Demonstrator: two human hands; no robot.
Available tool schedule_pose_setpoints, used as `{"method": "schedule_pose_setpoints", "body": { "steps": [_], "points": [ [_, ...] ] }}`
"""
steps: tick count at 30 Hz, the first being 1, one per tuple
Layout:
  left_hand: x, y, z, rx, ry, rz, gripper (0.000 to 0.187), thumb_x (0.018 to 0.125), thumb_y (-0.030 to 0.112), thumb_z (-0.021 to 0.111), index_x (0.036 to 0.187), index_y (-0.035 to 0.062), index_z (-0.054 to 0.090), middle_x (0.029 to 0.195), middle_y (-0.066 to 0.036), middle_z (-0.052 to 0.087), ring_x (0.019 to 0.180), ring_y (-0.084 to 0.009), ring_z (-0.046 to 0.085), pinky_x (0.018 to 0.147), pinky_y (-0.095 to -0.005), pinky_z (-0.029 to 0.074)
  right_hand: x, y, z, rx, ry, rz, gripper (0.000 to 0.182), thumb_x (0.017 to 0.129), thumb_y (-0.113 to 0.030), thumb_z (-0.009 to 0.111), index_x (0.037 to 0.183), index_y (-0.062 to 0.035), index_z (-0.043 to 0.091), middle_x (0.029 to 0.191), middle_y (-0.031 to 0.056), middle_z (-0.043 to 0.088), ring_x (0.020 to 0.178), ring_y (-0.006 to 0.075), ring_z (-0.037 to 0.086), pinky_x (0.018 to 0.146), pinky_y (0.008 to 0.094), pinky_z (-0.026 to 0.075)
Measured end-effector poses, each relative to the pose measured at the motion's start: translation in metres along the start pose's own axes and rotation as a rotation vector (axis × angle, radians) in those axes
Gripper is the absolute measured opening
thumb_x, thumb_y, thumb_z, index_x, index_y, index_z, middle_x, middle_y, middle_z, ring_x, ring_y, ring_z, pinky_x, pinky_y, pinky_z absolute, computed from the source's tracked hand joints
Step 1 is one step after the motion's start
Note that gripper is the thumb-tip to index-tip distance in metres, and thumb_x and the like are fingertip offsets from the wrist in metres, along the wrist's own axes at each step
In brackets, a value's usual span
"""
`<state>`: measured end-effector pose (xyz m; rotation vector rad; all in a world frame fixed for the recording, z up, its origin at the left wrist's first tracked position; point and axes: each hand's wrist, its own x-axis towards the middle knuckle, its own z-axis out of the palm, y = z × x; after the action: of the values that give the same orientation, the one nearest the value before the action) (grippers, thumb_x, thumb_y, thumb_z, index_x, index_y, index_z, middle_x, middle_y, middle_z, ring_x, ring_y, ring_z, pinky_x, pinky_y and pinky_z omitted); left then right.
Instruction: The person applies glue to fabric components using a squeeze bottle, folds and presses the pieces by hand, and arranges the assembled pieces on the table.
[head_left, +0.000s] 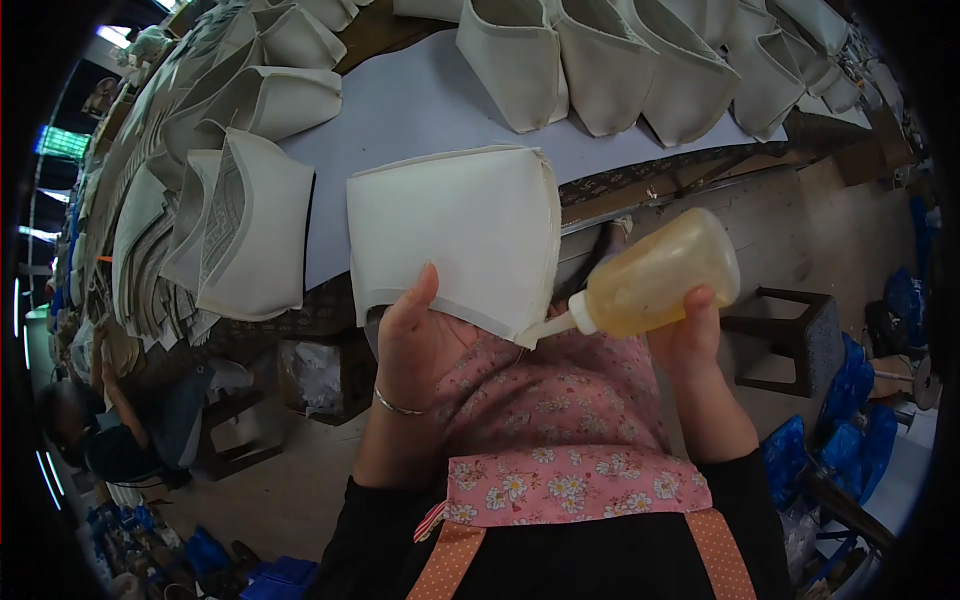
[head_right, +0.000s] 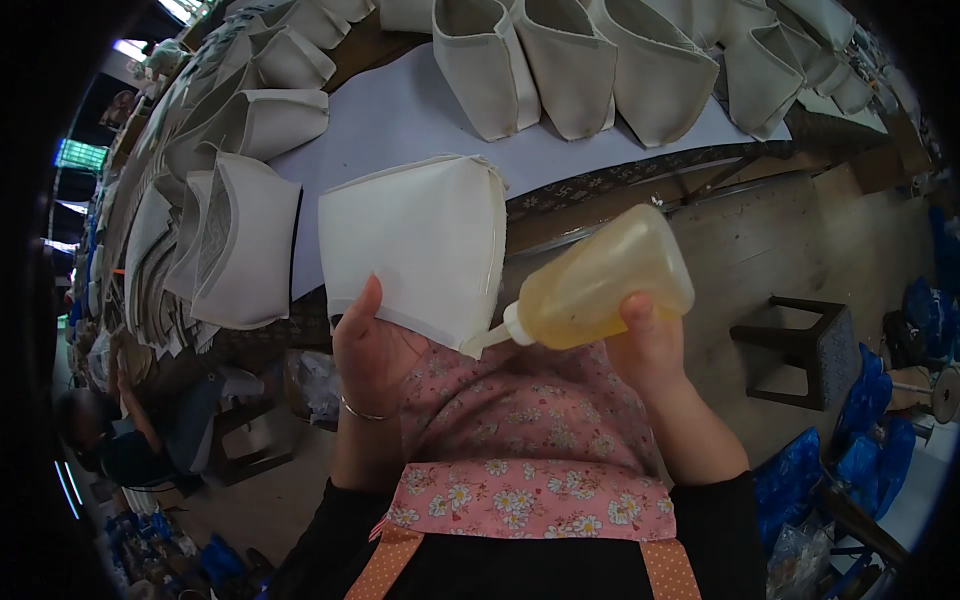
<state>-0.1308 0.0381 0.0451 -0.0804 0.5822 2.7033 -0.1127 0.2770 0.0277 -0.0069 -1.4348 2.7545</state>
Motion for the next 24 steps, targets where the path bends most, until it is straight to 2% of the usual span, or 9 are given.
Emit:
{"method": "schedule_pose_setpoints", "body": {
  "steps": [2, 7, 10, 12, 13, 15, 18, 22, 24],
  "points": [
    [0.001, 0.001, 0.002, 0.025, 0.003, 0.009, 0.053, 0.089, 0.021, 0.043, 0.133, 0.0007, 0.022, 0.133, -0.017, 0.034, 0.123, -0.0311, 0.035, 0.102, -0.0463, 0.029, -0.012, -0.001, -0.002, -0.185, -0.154, 0.02, 0.072, 0.077, -0.047, 0.062, 0.125, -0.0016, 0.034, 0.116, 0.0103, 0.048, 0.109, 0.0221, 0.048, 0.092, 0.0364, 0.04],
    [0.006, 0.013, 0.014, 0.066, -0.136, 0.037, 0.066, 0.08, 0.013, 0.05, 0.134, -0.0016, 0.014, 0.132, -0.019, 0.033, 0.124, -0.0312, 0.035, 0.101, -0.0466, 0.03, -0.019, -0.01, 0.004, -0.074, -0.077, 0.062, 0.077, 0.075, -0.06, 0.054, 0.128, -0.0087, 0.032, 0.117, 0.0107, 0.049, 0.108, 0.028, 0.051, 0.089, 0.0424, 0.044],
    [0.011, 0.017, 0.017, 0.563, -0.225, 0.204, 0.08, 0.073, 0.008, 0.055, 0.134, -0.0029, 0.004, 0.132, -0.021, 0.033, 0.124, -0.0312, 0.033, 0.102, -0.0437, 0.03, -0.013, -0.03, 0.01, 0.226, 0.065, 0.082, 0.068, 0.079, -0.058, 0.05, 0.127, -0.0111, 0.036, 0.116, 0.0111, 0.05, 0.107, 0.0285, 0.052, 0.087, 0.0424, 0.045],
    [0.022, 0.015, 0.008, 1.337, -0.238, 0.443, 0.084, 0.067, 0.008, 0.063, 0.132, -0.0048, 0.011, 0.13, -0.025, 0.032, 0.121, -0.0354, 0.036, 0.099, -0.0407, 0.032, -0.009, -0.043, 0.012, 0.358, 0.097, 0.078, 0.062, 0.082, -0.056, 0.048, 0.126, -0.0124, 0.038, 0.116, 0.011, 0.051, 0.106, 0.0285, 0.052, 0.087, 0.0425, 0.046],
    [0.03, 0.015, 0.002, 1.335, -0.243, 0.45, 0.084, 0.067, 0.008, 0.063, 0.132, -0.0048, 0.011, 0.13, -0.025, 0.032, 0.121, -0.0354, 0.036, 0.099, -0.0407, 0.032, -0.008, -0.048, 0.014, 0.403, 0.089, 0.048, 0.058, 0.083, -0.054, 0.047, 0.125, -0.0131, 0.04, 0.116, 0.01, 0.052, 0.105, 0.0276, 0.053, 0.084, 0.042, 0.047],
    [0.048, 0.019, -0.008, 1.931, 0.118, 0.398, 0.077, 0.068, 0.008, 0.064, 0.128, -0.0038, 0.016, 0.123, -0.029, 0.037, 0.113, -0.039, 0.042, 0.09, -0.0392, 0.039, -0.009, -0.054, 0.014, 0.445, 0.074, 0.019, 0.054, 0.085, -0.051, 0.046, 0.124, -0.0138, 0.042, 0.115, 0.009, 0.053, 0.105, 0.0267, 0.054, 0.081, 0.0415, 0.049],
    [0.058, 0.039, 0.003, 2.171, 0.086, 0.453, 0.033, 0.075, 0.006, 0.057, 0.108, 0.0043, 0.05, 0.088, -0.016, 0.059, 0.088, -0.0346, 0.054, 0.076, -0.0418, 0.043, -0.012, -0.064, 0.007, 0.379, 0.054, 0.002, 0.054, 0.085, -0.051, 0.046, 0.124, -0.0144, 0.041, 0.115, 0.0067, 0.053, 0.104, 0.0245, 0.054, 0.075, 0.0387, 0.052],
    [0.061, 0.069, 0.025, 2.245, -0.008, 1.162, 0.012, 0.08, 0.007, 0.051, 0.09, 0.0061, 0.058, 0.078, -0.009, 0.061, 0.073, -0.0274, 0.058, 0.071, -0.0368, 0.042, -0.015, -0.074, 0.004, 0.302, 0.044, -0.059, 0.057, 0.085, -0.053, 0.045, 0.126, -0.0147, 0.037, 0.116, 0.0067, 0.052, 0.102, 0.0237, 0.055, 0.071, 0.037, 0.054],
    [0.055, 0.072, 0.04, 2.189, -0.019, 1.221, 0.01, 0.079, 0.007, 0.053, 0.087, 0.0064, 0.059, 0.076, -0.008, 0.061, 0.07, -0.026, 0.057, 0.07, -0.0353, 0.04, -0.013, -0.08, 0.01, 0.263, 0.071, -0.084, 0.057, 0.084, -0.053, 0.045, 0.126, -0.015, 0.036, 0.116, 0.0067, 0.051, 0.101, 0.0234, 0.056, 0.071, 0.0369, 0.054]
  ]
}}
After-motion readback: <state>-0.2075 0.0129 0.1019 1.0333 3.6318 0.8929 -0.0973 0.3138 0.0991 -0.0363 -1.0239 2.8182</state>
